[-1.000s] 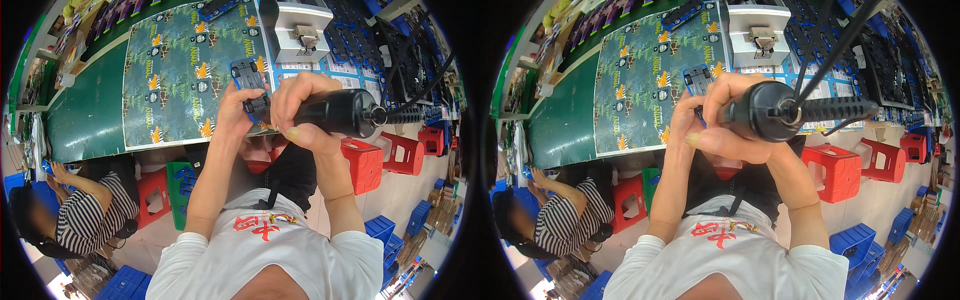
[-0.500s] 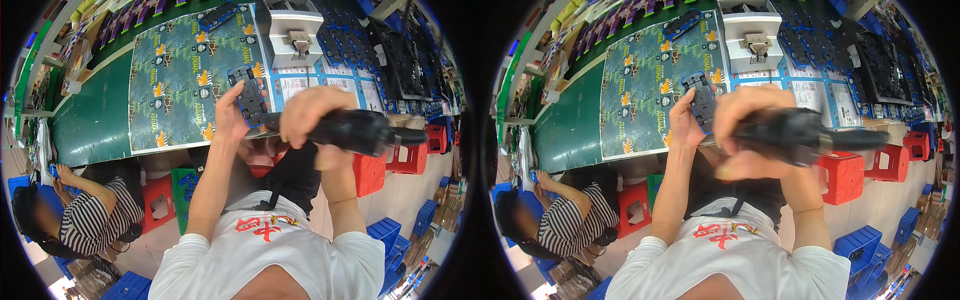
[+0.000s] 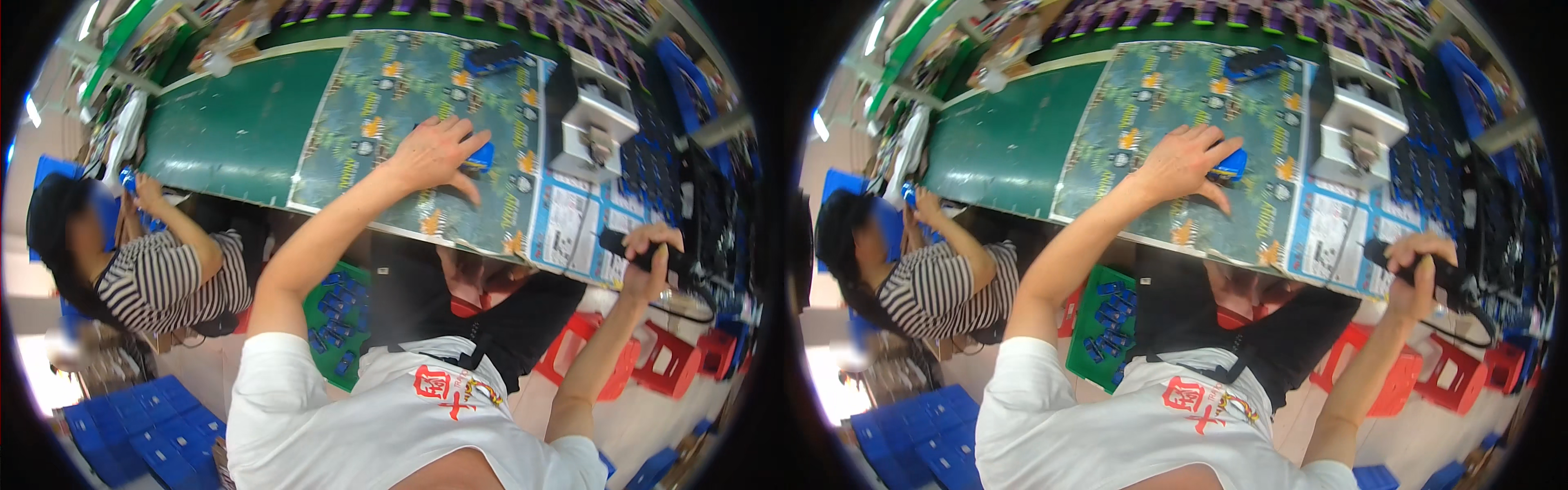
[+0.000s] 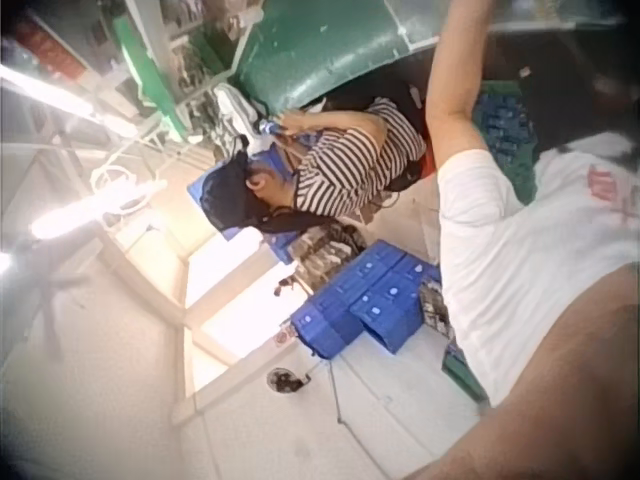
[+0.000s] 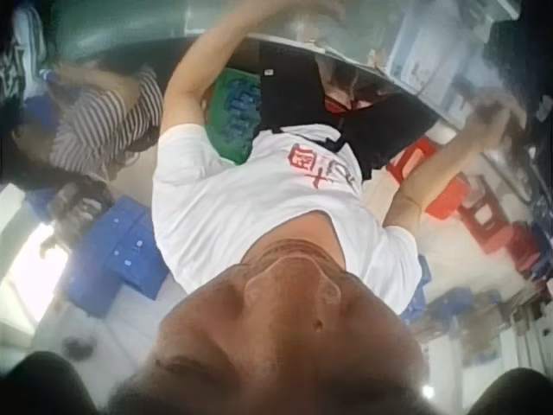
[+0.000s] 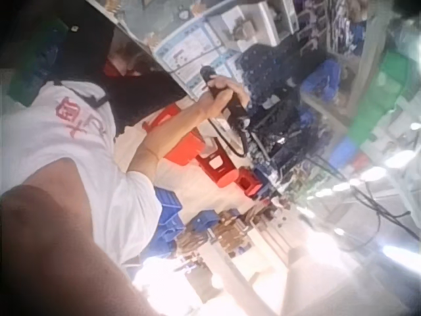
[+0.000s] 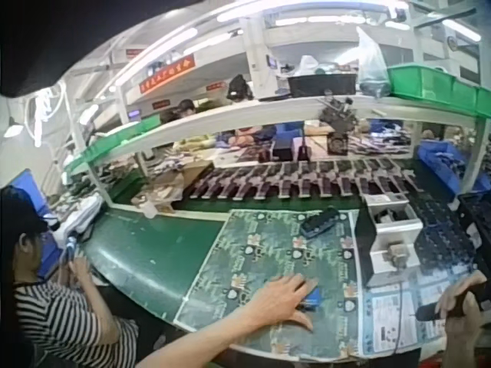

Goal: Assembling toy cars using an electric screwdriver.

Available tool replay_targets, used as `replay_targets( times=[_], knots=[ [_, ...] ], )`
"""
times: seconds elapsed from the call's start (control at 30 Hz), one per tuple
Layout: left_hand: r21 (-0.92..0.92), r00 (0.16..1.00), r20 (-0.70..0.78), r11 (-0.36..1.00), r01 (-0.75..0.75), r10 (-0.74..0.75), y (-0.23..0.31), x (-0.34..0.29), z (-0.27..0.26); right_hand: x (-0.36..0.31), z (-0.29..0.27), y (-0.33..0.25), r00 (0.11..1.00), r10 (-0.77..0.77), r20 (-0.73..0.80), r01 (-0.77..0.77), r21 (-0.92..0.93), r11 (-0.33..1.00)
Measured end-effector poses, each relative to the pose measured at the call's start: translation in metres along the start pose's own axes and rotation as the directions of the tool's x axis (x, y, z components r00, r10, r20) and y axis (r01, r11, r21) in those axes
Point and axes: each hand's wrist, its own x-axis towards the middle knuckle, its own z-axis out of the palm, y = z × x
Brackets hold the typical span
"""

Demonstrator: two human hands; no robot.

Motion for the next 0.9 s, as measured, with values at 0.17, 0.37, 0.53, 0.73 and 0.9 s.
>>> replay_targets(
  times=[0.17, 0.37, 0.53, 0.73, 0.9],
  knots=[
    [0.352, 0.969, 0.167, 0.929, 0.115, -0.183, -0.079, -0.097, -0.071, -0.003, -0.028, -0.001, 1.0, 0.027, 0.016, -0.027, -0.031, 0.999],
    [0.382, 0.831, -0.069, 0.755, 0.533, -0.552, -0.081, -0.195, -0.108, 0.005, -0.035, 0.019, 0.998, 0.059, -0.016, -0.06, -0.037, 0.998],
    [-0.009, 0.856, -0.307, 0.901, 0.435, -0.416, -0.013, -0.137, -0.049, 0.002, -0.042, 0.01, 0.998, 0.029, -0.05, -0.033, -0.075, 0.997],
    [-0.553, 0.896, -0.363, 0.833, 0.014, -0.256, 0.116, -0.001, 0.025, -0.023, -0.07, -0.015, 0.976, 0.095, -0.196, -0.103, -0.031, 0.994],
    [-0.847, 0.956, -0.167, 0.532, -0.014, -0.241, 0.209, 0.117, 0.088, -0.024, -0.056, -0.056, 0.987, 0.003, -0.16, 0.001, 0.029, 1.0]
  ],
)
